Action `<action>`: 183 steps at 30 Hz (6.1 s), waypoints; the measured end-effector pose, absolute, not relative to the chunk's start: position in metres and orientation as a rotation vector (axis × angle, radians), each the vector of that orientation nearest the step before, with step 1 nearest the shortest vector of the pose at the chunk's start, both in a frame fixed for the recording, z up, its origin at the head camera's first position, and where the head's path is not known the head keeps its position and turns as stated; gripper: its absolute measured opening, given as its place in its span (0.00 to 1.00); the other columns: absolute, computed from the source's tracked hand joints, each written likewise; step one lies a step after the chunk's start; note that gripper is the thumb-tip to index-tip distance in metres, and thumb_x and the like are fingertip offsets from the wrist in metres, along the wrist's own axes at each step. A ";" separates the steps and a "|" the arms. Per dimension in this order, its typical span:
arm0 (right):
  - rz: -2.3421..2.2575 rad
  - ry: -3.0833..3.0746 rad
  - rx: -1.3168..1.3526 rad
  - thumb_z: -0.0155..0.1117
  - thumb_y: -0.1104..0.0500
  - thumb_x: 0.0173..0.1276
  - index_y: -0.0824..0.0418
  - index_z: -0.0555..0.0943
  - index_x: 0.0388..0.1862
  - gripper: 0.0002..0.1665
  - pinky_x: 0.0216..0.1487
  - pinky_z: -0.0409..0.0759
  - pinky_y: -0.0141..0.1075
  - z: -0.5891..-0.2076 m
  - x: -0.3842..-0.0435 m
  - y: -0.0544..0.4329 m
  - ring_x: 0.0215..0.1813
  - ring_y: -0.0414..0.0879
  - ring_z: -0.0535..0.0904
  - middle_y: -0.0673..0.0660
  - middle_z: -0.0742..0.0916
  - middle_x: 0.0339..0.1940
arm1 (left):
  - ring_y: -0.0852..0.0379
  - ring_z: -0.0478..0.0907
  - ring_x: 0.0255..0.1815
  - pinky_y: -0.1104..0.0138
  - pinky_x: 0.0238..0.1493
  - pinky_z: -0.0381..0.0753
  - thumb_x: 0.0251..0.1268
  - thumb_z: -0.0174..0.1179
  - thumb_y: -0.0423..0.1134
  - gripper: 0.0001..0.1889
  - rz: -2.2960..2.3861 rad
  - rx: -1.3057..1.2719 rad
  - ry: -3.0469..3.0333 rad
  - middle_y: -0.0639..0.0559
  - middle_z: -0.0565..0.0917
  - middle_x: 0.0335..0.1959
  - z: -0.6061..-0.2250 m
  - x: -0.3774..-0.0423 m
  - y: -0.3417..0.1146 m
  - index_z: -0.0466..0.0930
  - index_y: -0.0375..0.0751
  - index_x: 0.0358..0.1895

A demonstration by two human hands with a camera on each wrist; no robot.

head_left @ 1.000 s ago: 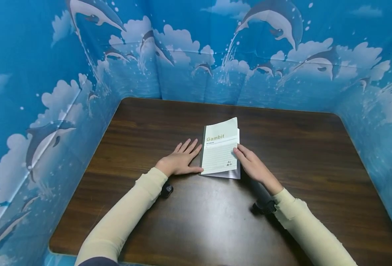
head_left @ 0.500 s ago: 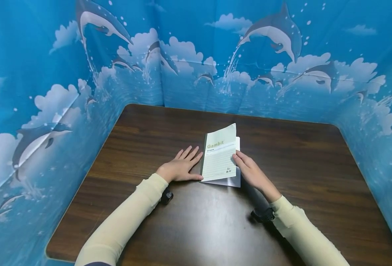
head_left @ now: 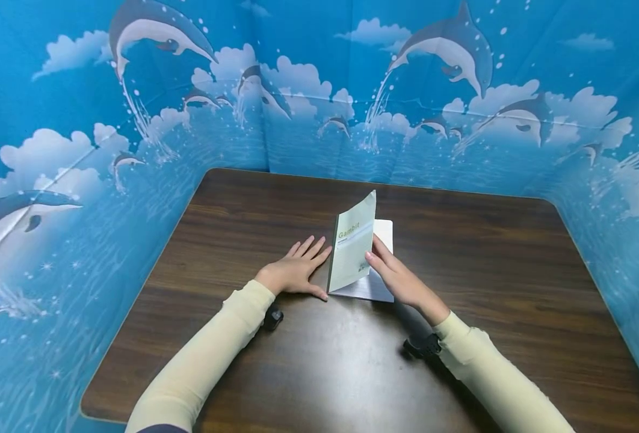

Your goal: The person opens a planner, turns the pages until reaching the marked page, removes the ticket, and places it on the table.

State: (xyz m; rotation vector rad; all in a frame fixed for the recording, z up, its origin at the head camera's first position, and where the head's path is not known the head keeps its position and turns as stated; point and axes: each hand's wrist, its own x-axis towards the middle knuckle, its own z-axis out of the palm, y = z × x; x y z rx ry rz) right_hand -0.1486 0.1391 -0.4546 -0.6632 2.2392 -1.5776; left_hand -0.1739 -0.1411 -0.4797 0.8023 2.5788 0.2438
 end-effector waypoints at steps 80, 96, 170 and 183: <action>-0.396 2.528 -1.125 0.42 0.28 0.80 0.52 0.52 0.88 0.48 0.85 0.36 0.65 -0.494 -0.130 0.083 0.90 0.52 0.37 0.49 0.52 0.89 | 0.33 0.48 0.86 0.34 0.82 0.50 0.73 0.57 0.66 0.48 0.250 0.478 2.786 0.40 0.49 0.87 -0.479 -0.166 -0.231 0.50 0.42 0.85; -0.924 2.906 -0.807 0.57 0.47 0.82 0.60 0.70 0.78 0.32 0.65 0.66 0.57 -0.473 -0.165 0.154 0.70 0.60 0.71 0.61 0.82 0.69 | 0.36 0.40 0.88 0.36 0.84 0.45 0.71 0.57 0.69 0.52 0.292 0.555 2.713 0.44 0.43 0.89 -0.477 -0.177 -0.249 0.43 0.48 0.87; -1.609 2.114 -0.132 0.40 0.40 0.87 0.78 0.60 0.78 0.44 0.49 0.90 0.40 -0.474 -0.167 0.176 0.47 0.47 0.87 0.79 0.79 0.67 | 0.35 0.40 0.88 0.36 0.84 0.41 0.69 0.60 0.68 0.51 0.427 0.559 2.671 0.42 0.46 0.88 -0.472 -0.179 -0.254 0.48 0.49 0.86; -1.735 1.958 -0.302 0.30 0.38 0.88 0.69 0.48 0.85 0.44 0.76 0.69 0.61 -0.453 -0.165 0.157 0.80 0.69 0.66 0.73 0.64 0.82 | 0.35 0.41 0.88 0.35 0.84 0.42 0.69 0.60 0.68 0.51 0.426 0.601 2.651 0.41 0.47 0.88 -0.467 -0.198 -0.265 0.49 0.47 0.86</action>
